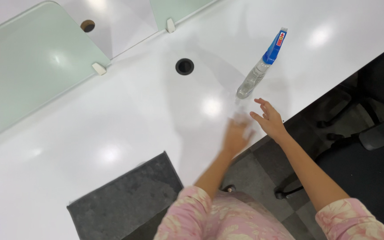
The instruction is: The person cleans a white desk surface by spraying it with liquid from a bottle and wiping the area with a dark cloth.
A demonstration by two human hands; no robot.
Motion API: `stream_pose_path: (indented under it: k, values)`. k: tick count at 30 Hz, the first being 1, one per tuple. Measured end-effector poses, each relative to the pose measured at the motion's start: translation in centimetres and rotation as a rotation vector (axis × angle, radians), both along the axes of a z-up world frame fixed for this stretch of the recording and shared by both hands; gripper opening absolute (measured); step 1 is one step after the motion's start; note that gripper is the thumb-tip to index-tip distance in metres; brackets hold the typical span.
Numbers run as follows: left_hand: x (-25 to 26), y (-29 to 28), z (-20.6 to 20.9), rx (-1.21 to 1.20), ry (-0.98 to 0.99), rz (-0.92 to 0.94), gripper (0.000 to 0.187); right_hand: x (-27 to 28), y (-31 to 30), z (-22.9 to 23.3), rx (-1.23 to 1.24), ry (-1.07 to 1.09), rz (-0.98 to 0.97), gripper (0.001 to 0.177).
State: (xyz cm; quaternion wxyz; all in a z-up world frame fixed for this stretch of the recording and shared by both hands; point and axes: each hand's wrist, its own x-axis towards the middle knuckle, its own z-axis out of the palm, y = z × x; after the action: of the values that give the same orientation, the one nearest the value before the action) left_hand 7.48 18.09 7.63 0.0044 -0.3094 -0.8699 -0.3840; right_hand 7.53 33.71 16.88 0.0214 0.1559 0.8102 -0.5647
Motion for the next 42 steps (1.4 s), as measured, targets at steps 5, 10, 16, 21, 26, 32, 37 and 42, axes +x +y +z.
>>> stream_pose_path:
  k: [5, 10, 16, 21, 26, 32, 37, 42]
  values:
    - [-9.5, -6.4, 1.5, 0.135, -0.059, 0.388, 0.071, -3.1, -0.9, 1.2, 0.146, -0.016, -0.117, 0.091]
    - [-13.4, -9.7, 5.7, 0.4, -0.189, 0.491, 0.072, -6.5, -0.1, 1.2, 0.072, -0.056, -0.294, 0.108]
    - [-13.9, -10.3, 5.6, 0.283, -0.229, 0.553, 0.074, -5.4, 3.1, -6.4, 0.555, 0.187, -0.062, 0.105]
    - [-13.3, -8.0, 2.5, 0.126, -0.26, 0.556, 0.076, 0.8, 4.1, -11.5, 0.649, -0.112, 0.117, 0.091]
    - [-14.3, -4.9, 0.9, 0.054, -0.261, 0.548, 0.077, 7.1, 7.2, -9.7, 0.825, -0.34, 0.254, 0.077]
    - [-16.1, -2.1, 2.3, 0.035, -0.227, 0.496, 0.078, 5.5, 10.4, -10.7, 0.53, -0.306, -0.346, 0.072]
    - [-16.9, -1.2, 5.1, 0.064, -0.181, 0.469, 0.072, -1.2, 12.8, -8.5, 0.37, -0.338, -0.508, 0.113]
    - [-15.7, -1.5, 8.7, 0.28, -0.084, 0.376, 0.049, -9.1, 9.0, -0.5, 0.138, 0.231, -0.088, 0.122]
